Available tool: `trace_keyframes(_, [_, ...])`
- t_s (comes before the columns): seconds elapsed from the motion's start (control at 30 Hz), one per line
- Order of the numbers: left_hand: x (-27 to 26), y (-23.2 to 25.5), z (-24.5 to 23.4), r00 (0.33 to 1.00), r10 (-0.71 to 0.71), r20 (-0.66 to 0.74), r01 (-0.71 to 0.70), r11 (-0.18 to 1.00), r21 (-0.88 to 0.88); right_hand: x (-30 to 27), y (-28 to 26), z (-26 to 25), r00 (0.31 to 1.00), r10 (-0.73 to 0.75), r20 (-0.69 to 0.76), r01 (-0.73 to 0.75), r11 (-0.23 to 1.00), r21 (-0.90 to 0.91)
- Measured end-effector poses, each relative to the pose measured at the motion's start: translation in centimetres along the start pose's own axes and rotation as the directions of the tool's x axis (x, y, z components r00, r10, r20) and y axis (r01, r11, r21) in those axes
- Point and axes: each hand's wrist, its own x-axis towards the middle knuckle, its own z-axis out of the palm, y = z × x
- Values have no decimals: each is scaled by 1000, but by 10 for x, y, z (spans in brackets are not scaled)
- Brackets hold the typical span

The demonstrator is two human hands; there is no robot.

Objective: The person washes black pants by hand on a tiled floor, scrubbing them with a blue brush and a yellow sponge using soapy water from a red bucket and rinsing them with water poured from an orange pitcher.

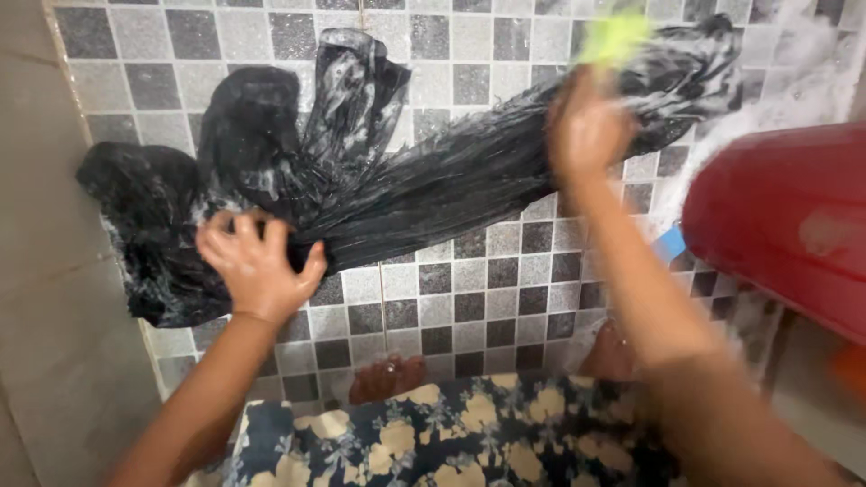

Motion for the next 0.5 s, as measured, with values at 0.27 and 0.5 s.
trace_keyframes(0.27, [-23, -54, 1, 957, 287, 46, -287, 958, -11, -133, -212, -122, 682, -726, -89, 640, 534, 552])
trace_keyframes(0.5, [-23, -51, 5, 958, 284, 48, -284, 959, -3, 31, 128, 9, 990, -67, 127, 82, 989, -120])
